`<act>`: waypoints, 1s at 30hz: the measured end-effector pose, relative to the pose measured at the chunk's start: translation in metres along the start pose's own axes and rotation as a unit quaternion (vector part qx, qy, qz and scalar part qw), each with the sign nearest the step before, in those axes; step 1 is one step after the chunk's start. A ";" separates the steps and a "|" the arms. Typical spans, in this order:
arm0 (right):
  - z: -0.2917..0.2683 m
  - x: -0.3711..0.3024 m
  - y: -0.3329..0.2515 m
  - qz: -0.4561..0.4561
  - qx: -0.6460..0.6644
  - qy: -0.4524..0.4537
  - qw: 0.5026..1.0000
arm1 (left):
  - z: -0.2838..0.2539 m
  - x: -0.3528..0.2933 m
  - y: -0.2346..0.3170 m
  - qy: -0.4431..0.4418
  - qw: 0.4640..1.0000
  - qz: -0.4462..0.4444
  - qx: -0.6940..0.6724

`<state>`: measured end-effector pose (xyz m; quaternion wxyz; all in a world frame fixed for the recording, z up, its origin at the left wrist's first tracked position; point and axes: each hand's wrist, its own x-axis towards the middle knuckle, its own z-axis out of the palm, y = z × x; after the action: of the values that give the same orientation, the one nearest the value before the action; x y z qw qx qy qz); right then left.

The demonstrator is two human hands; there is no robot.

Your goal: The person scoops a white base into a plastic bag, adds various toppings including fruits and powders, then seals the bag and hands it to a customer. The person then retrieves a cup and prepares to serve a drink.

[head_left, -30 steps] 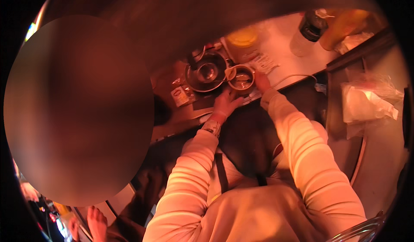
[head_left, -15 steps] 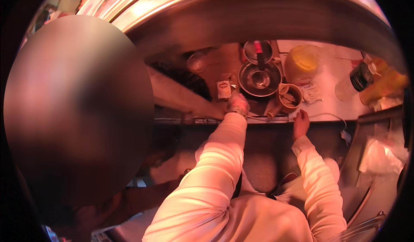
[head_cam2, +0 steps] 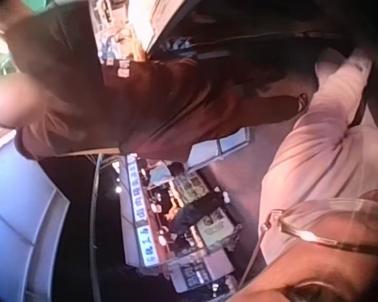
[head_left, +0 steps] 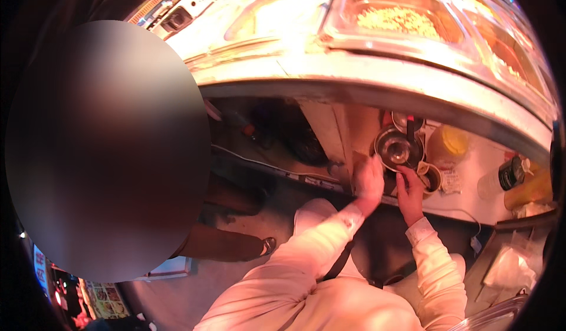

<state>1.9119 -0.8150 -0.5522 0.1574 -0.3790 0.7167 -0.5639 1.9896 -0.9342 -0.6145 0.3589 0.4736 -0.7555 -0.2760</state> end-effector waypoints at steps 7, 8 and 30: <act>-0.036 0.047 -0.057 -0.317 -0.252 -0.133 0.904 | -0.109 -0.006 0.068 -0.367 0.896 0.217 0.124; -0.046 0.048 -0.057 -0.191 -0.207 -0.252 0.926 | -0.124 -0.002 0.076 -0.412 0.872 0.232 0.129; -0.071 -0.015 -0.140 0.216 0.337 -0.236 0.885 | -0.209 -0.014 0.100 -0.481 0.805 -0.090 -0.335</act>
<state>1.9260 -0.7660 -0.4029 0.5581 -0.2610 0.4890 -0.6174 2.1103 -0.8982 -0.4195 0.0588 0.1964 -0.6455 -0.7357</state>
